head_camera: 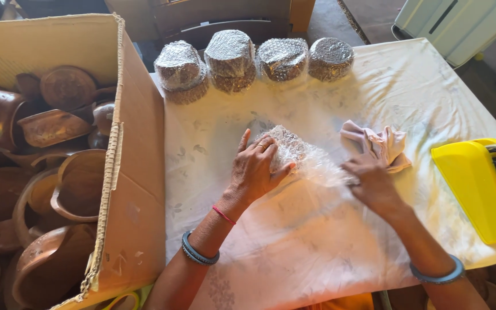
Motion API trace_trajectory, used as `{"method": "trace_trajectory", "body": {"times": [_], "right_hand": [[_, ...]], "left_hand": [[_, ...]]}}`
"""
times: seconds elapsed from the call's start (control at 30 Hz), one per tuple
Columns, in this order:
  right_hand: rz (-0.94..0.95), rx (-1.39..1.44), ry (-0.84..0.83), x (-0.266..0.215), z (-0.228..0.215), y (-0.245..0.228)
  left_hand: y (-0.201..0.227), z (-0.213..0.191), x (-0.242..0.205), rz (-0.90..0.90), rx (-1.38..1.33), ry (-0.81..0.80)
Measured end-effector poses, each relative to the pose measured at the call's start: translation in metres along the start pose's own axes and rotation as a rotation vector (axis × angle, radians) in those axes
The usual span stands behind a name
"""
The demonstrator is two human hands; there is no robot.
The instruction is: The person wraps a ceramic bowl in bubble wrap and then wipes various other ceramic bowls with a cloth.
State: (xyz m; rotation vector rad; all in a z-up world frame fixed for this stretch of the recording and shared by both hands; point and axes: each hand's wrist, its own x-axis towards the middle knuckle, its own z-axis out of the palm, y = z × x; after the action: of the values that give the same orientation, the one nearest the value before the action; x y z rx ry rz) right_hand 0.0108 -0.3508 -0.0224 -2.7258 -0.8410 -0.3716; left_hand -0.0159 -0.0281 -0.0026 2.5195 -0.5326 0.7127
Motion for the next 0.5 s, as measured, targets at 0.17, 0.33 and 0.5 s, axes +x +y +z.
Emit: {"method": "trace_trajectory", "body": {"times": [0.17,0.33,0.5], "right_hand": [[0.202,0.194,0.301,0.006,-0.038,-0.001],[0.189,0.742,0.217,0.024,-0.054,-0.016],[0.211,0.611,-0.219,0.035,-0.023,-0.032]], "left_hand": [[0.003,0.0,-0.001,0.012,0.039,0.005],[0.004,0.004,-0.001,0.017,0.042,0.024],[0.01,0.0,0.002,-0.001,0.069,-0.022]]}}
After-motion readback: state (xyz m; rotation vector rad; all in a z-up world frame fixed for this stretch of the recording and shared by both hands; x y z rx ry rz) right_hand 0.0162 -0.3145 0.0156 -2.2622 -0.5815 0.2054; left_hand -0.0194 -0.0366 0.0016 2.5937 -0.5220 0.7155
